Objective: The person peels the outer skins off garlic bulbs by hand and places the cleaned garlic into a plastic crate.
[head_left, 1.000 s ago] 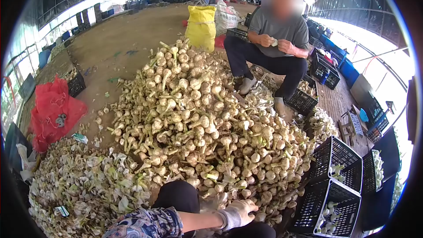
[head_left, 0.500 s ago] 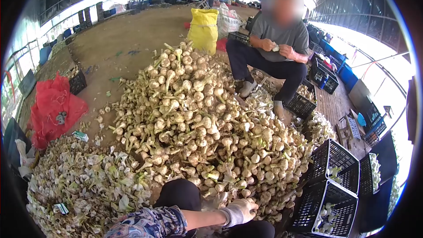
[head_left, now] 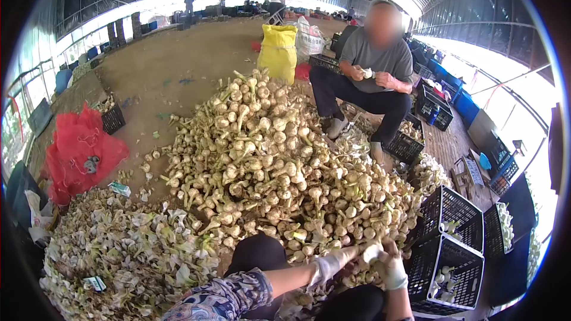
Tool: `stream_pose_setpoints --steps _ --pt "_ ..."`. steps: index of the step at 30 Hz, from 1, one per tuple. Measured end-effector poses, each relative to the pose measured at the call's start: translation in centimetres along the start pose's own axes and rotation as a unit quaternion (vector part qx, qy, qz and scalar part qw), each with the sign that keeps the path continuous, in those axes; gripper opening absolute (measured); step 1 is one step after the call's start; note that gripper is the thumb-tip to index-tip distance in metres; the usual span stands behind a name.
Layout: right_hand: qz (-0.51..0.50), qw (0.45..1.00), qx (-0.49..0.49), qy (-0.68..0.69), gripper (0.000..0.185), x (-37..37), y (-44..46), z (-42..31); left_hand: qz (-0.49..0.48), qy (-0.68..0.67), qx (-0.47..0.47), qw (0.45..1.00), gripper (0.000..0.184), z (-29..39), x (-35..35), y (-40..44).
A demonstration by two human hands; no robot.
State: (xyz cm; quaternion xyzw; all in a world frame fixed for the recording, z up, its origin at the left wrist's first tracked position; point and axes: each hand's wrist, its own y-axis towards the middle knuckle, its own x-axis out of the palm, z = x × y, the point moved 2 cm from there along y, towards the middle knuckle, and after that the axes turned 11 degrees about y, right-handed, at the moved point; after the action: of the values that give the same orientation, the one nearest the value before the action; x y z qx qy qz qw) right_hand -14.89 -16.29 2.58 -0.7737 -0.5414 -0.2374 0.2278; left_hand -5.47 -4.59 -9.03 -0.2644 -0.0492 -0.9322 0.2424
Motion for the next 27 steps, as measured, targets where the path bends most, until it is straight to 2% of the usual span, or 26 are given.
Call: stream_pose_setpoints --steps 1,2,3,5,6,7,8,9,10,11,14,15,16,17,18,19,20,21,22,23,24,25,26,27 --pt "-0.047 0.999 0.01 -0.015 0.045 1.1 0.4 0.4 -0.195 -0.201 0.003 0.96 0.04 -1.4 -0.9 0.2" --pt "-0.027 0.982 -0.031 -0.184 0.045 3.1 0.5 0.4 0.043 -0.066 -0.123 0.989 0.043 9.7 4.9 -4.9" --pt "-0.036 0.947 -0.105 -0.301 0.046 5.4 0.0 0.3 0.023 -0.076 -0.075 0.994 0.042 11.5 5.5 -6.5" --pt "-0.038 0.916 -0.161 -0.366 0.048 7.4 -0.6 0.1 -0.013 -0.104 -0.009 0.994 0.041 11.9 5.2 -7.4" --pt "-0.022 0.906 -0.17 -0.388 0.048 8.7 -1.2 0.2 0.011 0.141 0.148 0.979 0.042 12.8 4.5 -8.2" --pt "-0.03 0.858 -0.226 -0.46 0.048 9.7 -1.7 0.1 0.035 0.373 0.292 0.88 0.042 13.7 4.1 -9.4" --pt "-0.035 0.803 -0.278 -0.525 0.047 10.6 -2.3 0.0 0.086 0.517 0.251 0.814 0.039 13.1 3.0 -9.4" --pt "-0.031 0.783 -0.313 -0.537 0.051 11.0 -2.7 0.1 0.023 0.266 0.154 0.951 0.039 11.9 2.3 -9.0" --pt "-0.011 0.794 -0.305 -0.526 0.051 11.2 -3.0 0.1 -0.04 -0.01 0.04 0.998 0.039 12.4 2.4 -8.9" --pt "0.008 0.804 -0.297 -0.514 0.051 11.4 -3.3 0.2 -0.056 -0.029 0.04 0.997 0.045 13.6 3.0 -9.3" --pt "0.009 0.839 -0.321 -0.439 0.054 11.2 -3.6 0.6 0.044 0.085 0.043 0.994 0.043 13.9 2.8 -8.7" --pt "0.006 0.842 -0.293 -0.453 0.051 10.9 -3.8 0.2 0.076 0.112 0.026 0.99 0.042 14.0 2.9 -8.6" --pt "-0.007 0.93 -0.174 -0.323 0.048 10.3 -3.5 -0.1 0.109 0.138 0.007 0.984 0.04 14.7 3.6 -9.1" --pt "-0.018 0.982 -0.048 -0.18 0.045 9.6 -3.4 -0.2 0.123 0.153 0.037 0.98 0.042 14.5 3.5 -8.5" --pt "-0.032 0.997 -0.035 -0.056 0.034 7.0 -2.3 0.7 0.126 0.262 0.061 0.955 0.044 14.1 3.4 -8.3" --pt "-0.036 0.994 -0.084 -0.066 0.029 7.3 -2.2 0.7 0.124 0.364 0.082 0.919 0.045 15.3 4.4 -8.9" --pt "-0.031 0.988 -0.127 -0.077 0.025 7.5 -2.3 1.1 0.164 0.469 0.135 0.857 0.049 15.7 5.1 -9.2" --pt "0.037 0.991 -0.127 0.018 0.024 7.1 -1.8 1.7 0.156 0.45 0.148 0.867 0.047 14.2 4.2 -8.1" --pt "0.008 0.99 -0.138 0.016 0.027 6.8 -1.7 1.9 0.119 0.234 0.048 0.964 0.046 15.0 5.0 -9.0" --pt "-0.06 0.932 -0.245 -0.26 0.03 6.6 -2.0 1.0 0.013 0.093 0.125 0.988 0.047 14.1 4.1 -8.2" --pt "-0.015 0.976 -0.177 -0.126 0.032 6.6 -1.8 1.2 -0.007 0.075 0.078 0.994 0.05 13.5 3.2 -7.8" --pt "-0.006 0.993 -0.114 -0.027 0.034 6.3 -1.6 1.5 0.008 0.077 0.054 0.996 0.05 14.6 4.4 -8.4" --pt "-0.03 0.99 -0.116 -0.07 0.035 5.7 -1.6 1.4 0.037 0.104 0.06 0.992 0.052 14.2 4.2 -8.0" --pt "-0.023 0.99 -0.115 -0.074 0.034 5.9 -1.7 1.2 0.037 0.077 0.05 0.995 0.056 14.1 4.2 -7.5"
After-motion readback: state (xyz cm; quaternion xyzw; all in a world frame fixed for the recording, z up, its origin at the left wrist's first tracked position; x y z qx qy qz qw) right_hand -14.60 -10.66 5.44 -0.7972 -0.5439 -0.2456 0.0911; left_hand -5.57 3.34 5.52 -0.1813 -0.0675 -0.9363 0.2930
